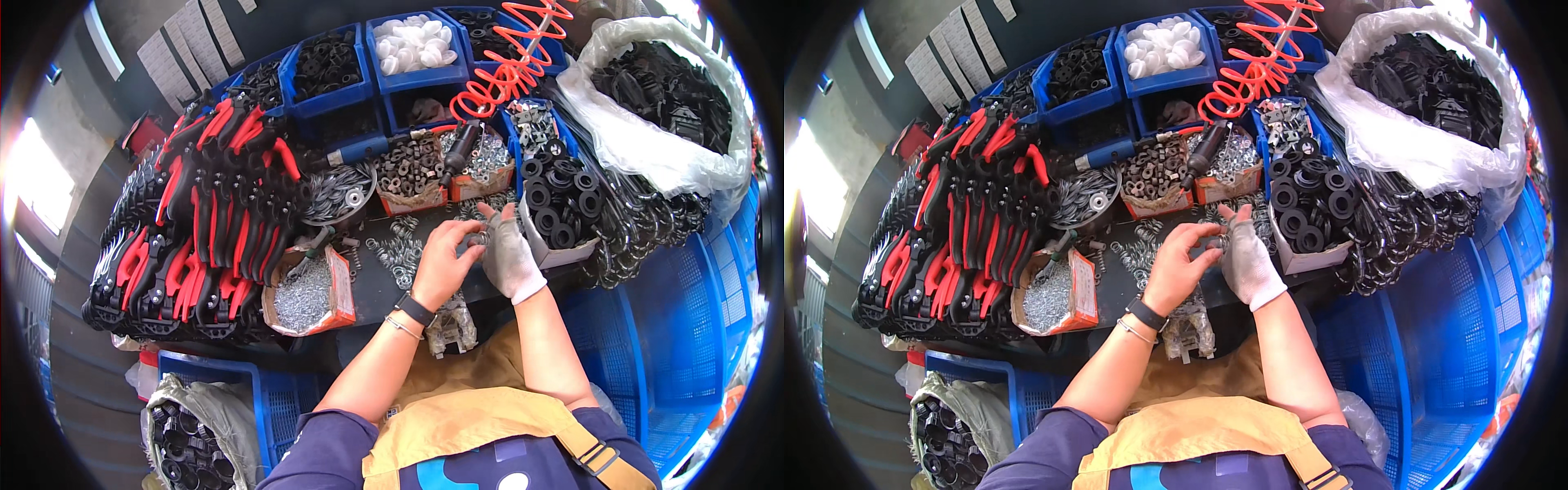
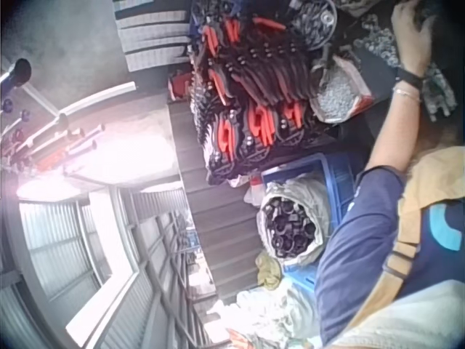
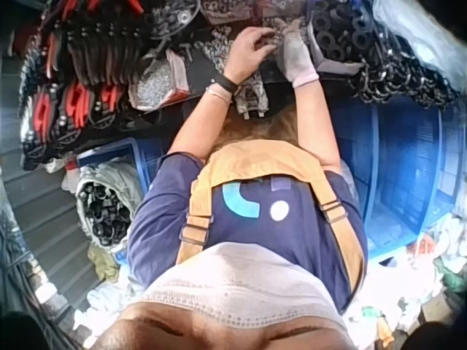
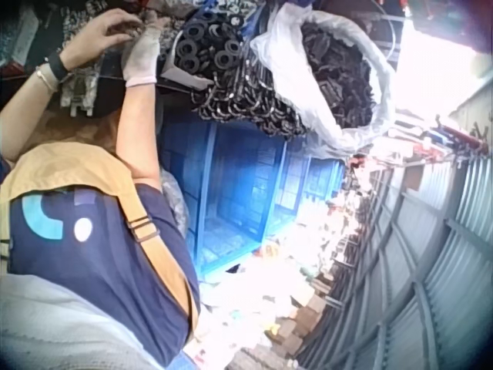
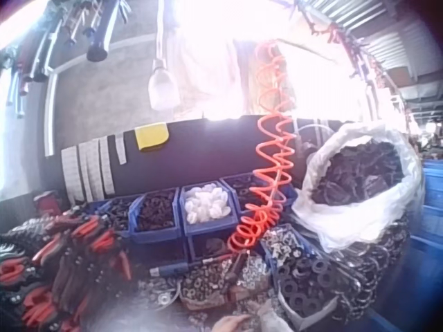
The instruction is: The person assembles small mechanical hardware components by hand, combining metal pins, washers, and rubber gaskets into component housings.
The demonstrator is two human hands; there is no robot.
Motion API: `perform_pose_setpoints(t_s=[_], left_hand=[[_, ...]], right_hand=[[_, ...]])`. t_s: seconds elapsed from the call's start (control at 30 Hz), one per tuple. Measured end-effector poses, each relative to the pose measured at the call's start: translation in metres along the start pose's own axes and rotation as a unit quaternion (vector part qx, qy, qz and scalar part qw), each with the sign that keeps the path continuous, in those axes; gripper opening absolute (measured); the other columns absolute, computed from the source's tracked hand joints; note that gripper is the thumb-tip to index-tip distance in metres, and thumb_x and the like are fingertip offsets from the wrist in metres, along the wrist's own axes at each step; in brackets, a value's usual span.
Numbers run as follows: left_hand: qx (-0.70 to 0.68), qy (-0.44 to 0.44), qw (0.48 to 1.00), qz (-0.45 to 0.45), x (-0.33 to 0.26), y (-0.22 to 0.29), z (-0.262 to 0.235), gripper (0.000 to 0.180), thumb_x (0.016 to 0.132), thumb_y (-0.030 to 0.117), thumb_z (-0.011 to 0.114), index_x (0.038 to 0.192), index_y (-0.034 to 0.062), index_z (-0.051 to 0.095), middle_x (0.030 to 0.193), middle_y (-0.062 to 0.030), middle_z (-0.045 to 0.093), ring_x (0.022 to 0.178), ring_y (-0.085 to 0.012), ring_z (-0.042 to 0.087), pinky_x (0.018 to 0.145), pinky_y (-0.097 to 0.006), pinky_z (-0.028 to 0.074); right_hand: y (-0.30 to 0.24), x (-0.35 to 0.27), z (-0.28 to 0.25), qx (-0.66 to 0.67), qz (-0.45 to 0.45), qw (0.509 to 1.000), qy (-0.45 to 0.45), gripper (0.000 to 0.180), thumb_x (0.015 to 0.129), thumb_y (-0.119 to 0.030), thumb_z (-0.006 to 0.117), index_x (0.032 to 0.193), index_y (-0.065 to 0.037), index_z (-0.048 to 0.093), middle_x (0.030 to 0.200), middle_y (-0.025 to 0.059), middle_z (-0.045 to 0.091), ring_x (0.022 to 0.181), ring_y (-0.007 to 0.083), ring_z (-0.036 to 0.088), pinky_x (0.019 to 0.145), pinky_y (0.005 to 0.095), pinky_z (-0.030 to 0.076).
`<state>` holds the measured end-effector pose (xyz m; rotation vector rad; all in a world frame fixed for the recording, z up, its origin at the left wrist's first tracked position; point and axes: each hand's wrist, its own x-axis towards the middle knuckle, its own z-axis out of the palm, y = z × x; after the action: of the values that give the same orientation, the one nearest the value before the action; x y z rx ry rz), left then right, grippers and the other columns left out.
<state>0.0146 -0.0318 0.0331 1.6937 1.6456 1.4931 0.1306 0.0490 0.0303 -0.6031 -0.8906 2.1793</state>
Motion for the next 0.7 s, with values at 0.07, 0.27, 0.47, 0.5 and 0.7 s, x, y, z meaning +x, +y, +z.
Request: perform_pose_setpoints(t_s=[0.07,0.27,0.47,0.5,0.7], left_hand=[[0.028,0.005,0.999,0.015,-0.002,-0.004,0.000,0.029,0.083,0.005,0.067,0.112,0.0056,0.066,0.104,-0.0056,0.061,0.089,-0.0142,0.062,0.075,-0.027,0.051],[-0.287,0.111,0.945,-0.113,-0.010,-0.006,0.003,0.016,0.088,0.005,0.065,0.103,-0.0003,0.064,0.091,-0.0021,0.065,0.083,-0.0085,0.060,0.075,-0.025,0.050],[-0.105,0.098,0.988,-0.054,-0.020,-0.012,-0.004,0.008,0.089,0.007,0.067,0.090,0.0005,0.064,0.095,-0.0008,0.060,0.077,-0.0077,0.055,0.067,-0.023,0.045],[-0.080,0.096,0.991,-0.038,-0.020,-0.010,-0.004,0.008,0.090,0.008,0.065,0.093,0.0007,0.063,0.094,-0.0008,0.060,0.078,-0.0078,0.054,0.068,-0.023,0.045],[-0.191,0.063,0.967,-0.156,-0.024,-0.018,0.001,0.012,0.098,0.014,0.054,0.101,0.0026,0.053,0.091,-0.0026,0.059,0.081,-0.0096,0.055,0.069,-0.024,0.045]], right_hand=[[0.004,-0.002,0.001,-0.055,-0.012,0.998,-0.009,0.081,0.092,-0.069,0.036,0.142,-0.005,0.037,0.109,0.0060,0.051,0.090,0.0150,0.050,0.080,0.0300,0.043],[0.002,-0.012,0.001,-0.142,-0.021,0.989,-0.035,0.032,0.096,-0.028,0.059,0.114,-0.002,0.059,0.099,0.0044,0.062,0.086,0.0111,0.060,0.067,0.0254,0.051],[0.002,-0.015,-0.002,-0.116,-0.009,0.993,-0.017,0.027,0.093,-0.024,0.063,0.106,0.000,0.061,0.087,0.0031,0.063,0.070,0.0099,0.058,0.056,0.0211,0.046],[0.002,-0.016,-0.001,-0.115,-0.011,0.993,-0.016,0.027,0.093,-0.024,0.063,0.106,0.000,0.061,0.087,0.0031,0.063,0.070,0.0099,0.058,0.056,0.0211,0.046],[0.007,-0.022,0.005,-0.215,-0.048,0.975,-0.007,0.019,0.090,-0.019,0.065,0.101,-0.003,0.064,0.087,0.0041,0.063,0.071,0.0149,0.061,0.058,0.0270,0.048]])
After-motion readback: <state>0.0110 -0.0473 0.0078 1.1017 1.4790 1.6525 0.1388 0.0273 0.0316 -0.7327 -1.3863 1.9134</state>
